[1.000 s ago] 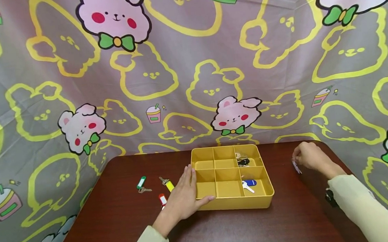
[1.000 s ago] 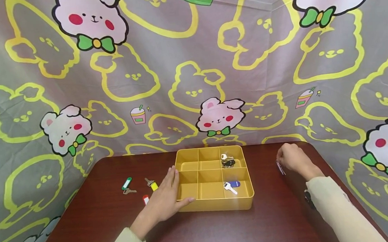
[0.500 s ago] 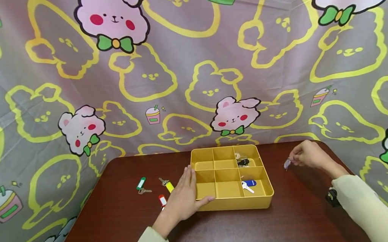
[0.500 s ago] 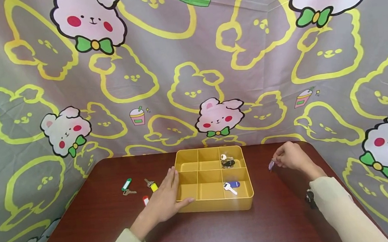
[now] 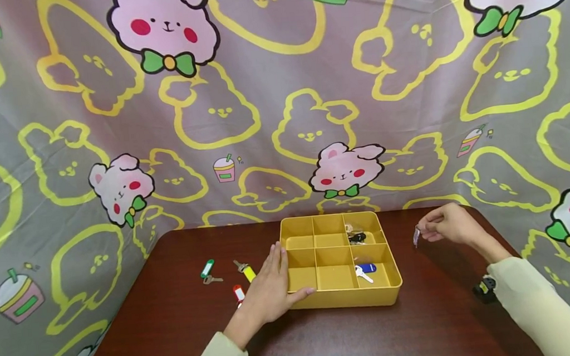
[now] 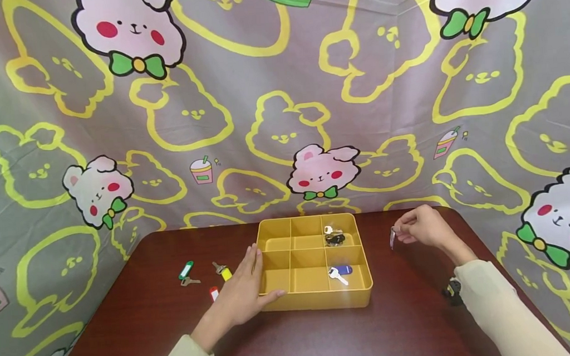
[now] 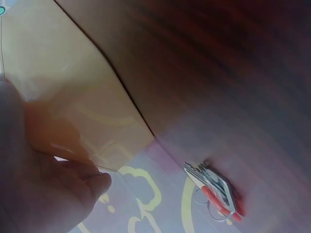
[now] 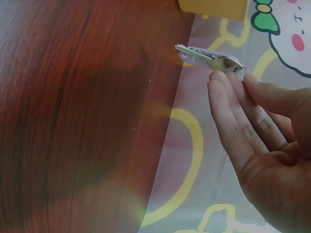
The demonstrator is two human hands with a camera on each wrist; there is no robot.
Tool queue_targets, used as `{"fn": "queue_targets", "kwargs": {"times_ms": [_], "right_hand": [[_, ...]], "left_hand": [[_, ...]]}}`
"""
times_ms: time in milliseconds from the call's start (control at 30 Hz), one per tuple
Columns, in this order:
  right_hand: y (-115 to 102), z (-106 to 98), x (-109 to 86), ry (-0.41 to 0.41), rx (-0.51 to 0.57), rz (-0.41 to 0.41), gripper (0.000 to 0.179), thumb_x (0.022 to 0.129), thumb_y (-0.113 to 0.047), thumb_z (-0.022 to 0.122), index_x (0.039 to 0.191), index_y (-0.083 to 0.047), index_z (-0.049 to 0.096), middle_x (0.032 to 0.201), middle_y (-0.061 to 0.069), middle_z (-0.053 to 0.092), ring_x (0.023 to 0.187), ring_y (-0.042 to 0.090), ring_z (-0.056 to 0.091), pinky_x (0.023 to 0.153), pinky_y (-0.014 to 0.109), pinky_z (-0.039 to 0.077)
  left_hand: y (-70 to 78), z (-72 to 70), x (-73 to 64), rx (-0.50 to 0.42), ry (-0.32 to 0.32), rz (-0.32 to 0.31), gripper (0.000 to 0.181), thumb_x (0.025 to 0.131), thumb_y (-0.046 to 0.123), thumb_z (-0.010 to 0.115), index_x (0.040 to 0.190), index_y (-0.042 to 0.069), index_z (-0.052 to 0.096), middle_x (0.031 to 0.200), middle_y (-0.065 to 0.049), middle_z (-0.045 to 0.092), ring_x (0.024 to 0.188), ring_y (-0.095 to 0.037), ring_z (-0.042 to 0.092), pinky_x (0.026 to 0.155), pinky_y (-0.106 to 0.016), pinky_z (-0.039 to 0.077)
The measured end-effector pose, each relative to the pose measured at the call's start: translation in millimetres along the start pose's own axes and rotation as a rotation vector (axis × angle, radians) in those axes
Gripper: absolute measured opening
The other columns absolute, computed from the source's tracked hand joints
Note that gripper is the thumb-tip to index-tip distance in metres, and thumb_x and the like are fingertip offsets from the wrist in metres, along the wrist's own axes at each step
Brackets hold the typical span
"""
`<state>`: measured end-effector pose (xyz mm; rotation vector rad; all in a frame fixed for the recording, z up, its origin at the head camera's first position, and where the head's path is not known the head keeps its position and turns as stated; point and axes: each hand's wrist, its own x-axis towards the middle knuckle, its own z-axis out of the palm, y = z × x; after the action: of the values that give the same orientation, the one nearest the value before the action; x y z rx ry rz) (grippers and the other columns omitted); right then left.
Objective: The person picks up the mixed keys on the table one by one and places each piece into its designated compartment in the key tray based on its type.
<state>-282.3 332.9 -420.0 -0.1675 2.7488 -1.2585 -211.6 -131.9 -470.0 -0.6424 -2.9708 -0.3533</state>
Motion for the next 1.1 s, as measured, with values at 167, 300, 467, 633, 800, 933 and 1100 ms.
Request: {"fn": "queue_targets", "kwargs": {"times_ms": [167, 300, 467, 633, 800, 933, 1100], "right_hand": [[-7, 0, 1.0, 0.010, 0.086, -0.018, 0.023, 0.103, 0.003, 0.060, 0.115, 0.020, 0.069, 0.101, 0.027, 0.079, 0.088, 0.032, 0.081, 0.076, 0.040, 0.067], [-14, 0, 1.5, 0.022, 0.127, -0.037, 0.028, 0.104, -0.001, 0.060, 0.120, 0.021, 0.066, 0.104, 0.029, 0.078, 0.090, 0.029, 0.081, 0.076, 0.036, 0.067], [-23, -1, -0.1, 0.041, 0.189, -0.071, 0.030, 0.105, 0.000, 0.058, 0.124, 0.024, 0.062, 0.108, 0.033, 0.076, 0.086, 0.022, 0.081, 0.076, 0.034, 0.067], [-32, -1, -1.4, 0.051, 0.218, -0.090, 0.036, 0.105, -0.005, 0.060, 0.128, 0.023, 0.060, 0.111, 0.034, 0.075, 0.082, 0.012, 0.080, 0.075, 0.032, 0.067], [-41, 1, -2.2, 0.057, 0.232, -0.098, 0.039, 0.105, -0.007, 0.062, 0.130, 0.023, 0.060, 0.113, 0.035, 0.075, 0.081, 0.010, 0.080, 0.074, 0.032, 0.066], [-48, 3, -3.5, 0.062, 0.251, -0.116, 0.038, 0.104, -0.007, 0.064, 0.128, 0.022, 0.061, 0.111, 0.033, 0.076, 0.083, 0.012, 0.080, 0.074, 0.031, 0.066], [-57, 5, -4.6, 0.065, 0.273, -0.134, 0.039, 0.104, -0.011, 0.066, 0.127, 0.021, 0.063, 0.107, 0.025, 0.079, 0.084, 0.013, 0.081, 0.075, 0.031, 0.066]], "left_hand": [[0.2, -0.7, 1.0, 0.003, 0.004, 0.001, 0.116, 0.094, 0.081, 0.050, 0.165, -0.004, 0.016, 0.176, -0.023, 0.003, 0.166, -0.035, 0.011, 0.132, -0.049, 0.027], [-0.2, -0.3, 1.3, 0.027, 0.014, 0.008, 0.116, 0.094, 0.082, 0.047, 0.165, -0.005, 0.017, 0.176, -0.023, 0.005, 0.165, -0.036, 0.012, 0.132, -0.048, 0.027], [-0.9, 0.3, 1.2, 0.043, 0.020, 0.017, 0.117, 0.094, 0.083, 0.046, 0.164, -0.006, 0.017, 0.176, -0.025, 0.005, 0.165, -0.038, 0.016, 0.131, -0.048, 0.029], [-1.0, 1.1, 0.9, 0.038, 0.017, 0.012, 0.117, 0.094, 0.084, 0.045, 0.165, -0.005, 0.016, 0.176, -0.024, 0.005, 0.165, -0.038, 0.015, 0.131, -0.048, 0.029], [-0.8, 1.8, 0.7, 0.029, 0.017, 0.013, 0.116, 0.094, 0.082, 0.047, 0.165, -0.005, 0.017, 0.176, -0.024, 0.005, 0.165, -0.038, 0.014, 0.131, -0.049, 0.029], [0.0, 1.3, 0.1, 0.008, 0.022, 0.017, 0.114, 0.095, 0.079, 0.051, 0.164, -0.006, 0.019, 0.176, -0.025, 0.007, 0.165, -0.039, 0.014, 0.131, -0.050, 0.029], [0.3, 2.1, -0.6, 0.014, 0.021, 0.017, 0.115, 0.095, 0.080, 0.051, 0.164, -0.007, 0.020, 0.176, -0.025, 0.007, 0.165, -0.038, 0.014, 0.131, -0.049, 0.029]]}}
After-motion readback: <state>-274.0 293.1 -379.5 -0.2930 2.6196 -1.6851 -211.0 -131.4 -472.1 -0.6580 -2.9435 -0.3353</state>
